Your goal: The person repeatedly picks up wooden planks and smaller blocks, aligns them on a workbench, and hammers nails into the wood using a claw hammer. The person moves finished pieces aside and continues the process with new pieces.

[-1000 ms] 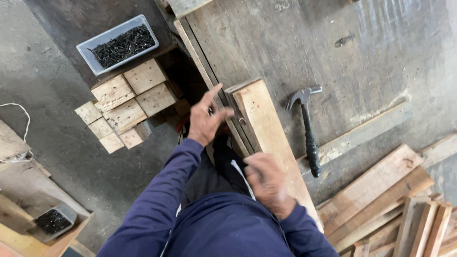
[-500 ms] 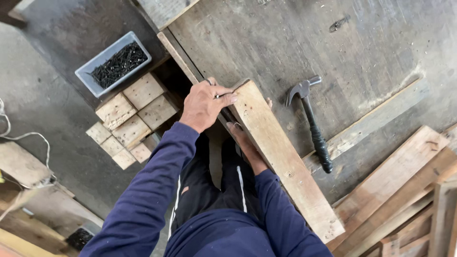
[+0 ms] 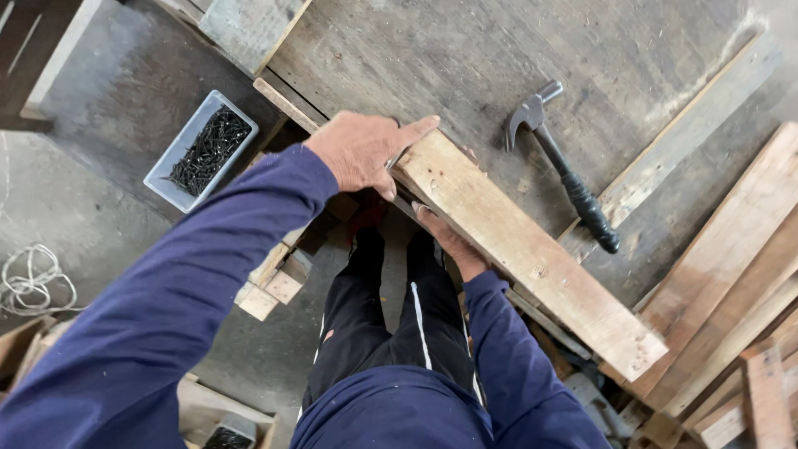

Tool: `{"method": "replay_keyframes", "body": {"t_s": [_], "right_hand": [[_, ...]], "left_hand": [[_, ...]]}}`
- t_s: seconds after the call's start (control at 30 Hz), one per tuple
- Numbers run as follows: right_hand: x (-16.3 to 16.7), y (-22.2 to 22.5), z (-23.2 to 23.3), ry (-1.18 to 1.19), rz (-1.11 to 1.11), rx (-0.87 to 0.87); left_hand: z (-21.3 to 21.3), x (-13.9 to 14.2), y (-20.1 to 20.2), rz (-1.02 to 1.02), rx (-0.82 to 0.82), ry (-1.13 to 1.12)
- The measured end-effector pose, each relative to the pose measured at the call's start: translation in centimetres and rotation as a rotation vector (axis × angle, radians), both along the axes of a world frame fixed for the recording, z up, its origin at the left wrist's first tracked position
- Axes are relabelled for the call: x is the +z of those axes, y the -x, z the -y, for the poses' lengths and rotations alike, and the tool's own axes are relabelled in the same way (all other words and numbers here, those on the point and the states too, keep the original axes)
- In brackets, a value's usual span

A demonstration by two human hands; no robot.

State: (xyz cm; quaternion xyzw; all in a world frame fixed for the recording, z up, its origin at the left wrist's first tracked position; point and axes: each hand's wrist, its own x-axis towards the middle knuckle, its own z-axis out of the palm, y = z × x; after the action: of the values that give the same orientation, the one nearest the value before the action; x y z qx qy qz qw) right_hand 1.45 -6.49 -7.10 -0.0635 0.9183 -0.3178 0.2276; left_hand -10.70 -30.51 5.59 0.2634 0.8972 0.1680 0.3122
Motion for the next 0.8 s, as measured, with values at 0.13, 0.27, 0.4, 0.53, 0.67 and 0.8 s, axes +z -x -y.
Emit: {"method": "replay_keyframes", "body": {"t_s": [0.13, 0.27, 0.4, 0.53, 0.67, 0.8], "right_hand": [[0.6, 0.6, 0.3, -0.098, -0.270, -0.017], [1.5, 1.2, 0.3, -0.251, -0.299, 0.132], [1.6, 1.4, 0.2, -0.067, -0.159, 0.058], [1.0, 1.2, 0.3, -0.123, -0.214, 0.065], [1.0, 0.8, 0.3, -0.238, -0.289, 0.042], [1.5, 0.9, 0.0, 0.211, -0.229, -0.100]], "left_hand": [[-0.2, 0.4, 0.8, -0.087, -0.107, -0.003], [0.1, 0.0, -0.1, -0.064, -0.046, -0.082], [0.1, -1.0, -0.6, -0.112, -0.030, -0.176], [-0.1, -1.3, -1.0, -0.088, 0.011, -0.145], [0.4, -0.7, -2.4, 0.004, 0.239, -0.280], [-0.6, -0.5, -4.8, -0.022, 0.628, -0.452]]}}
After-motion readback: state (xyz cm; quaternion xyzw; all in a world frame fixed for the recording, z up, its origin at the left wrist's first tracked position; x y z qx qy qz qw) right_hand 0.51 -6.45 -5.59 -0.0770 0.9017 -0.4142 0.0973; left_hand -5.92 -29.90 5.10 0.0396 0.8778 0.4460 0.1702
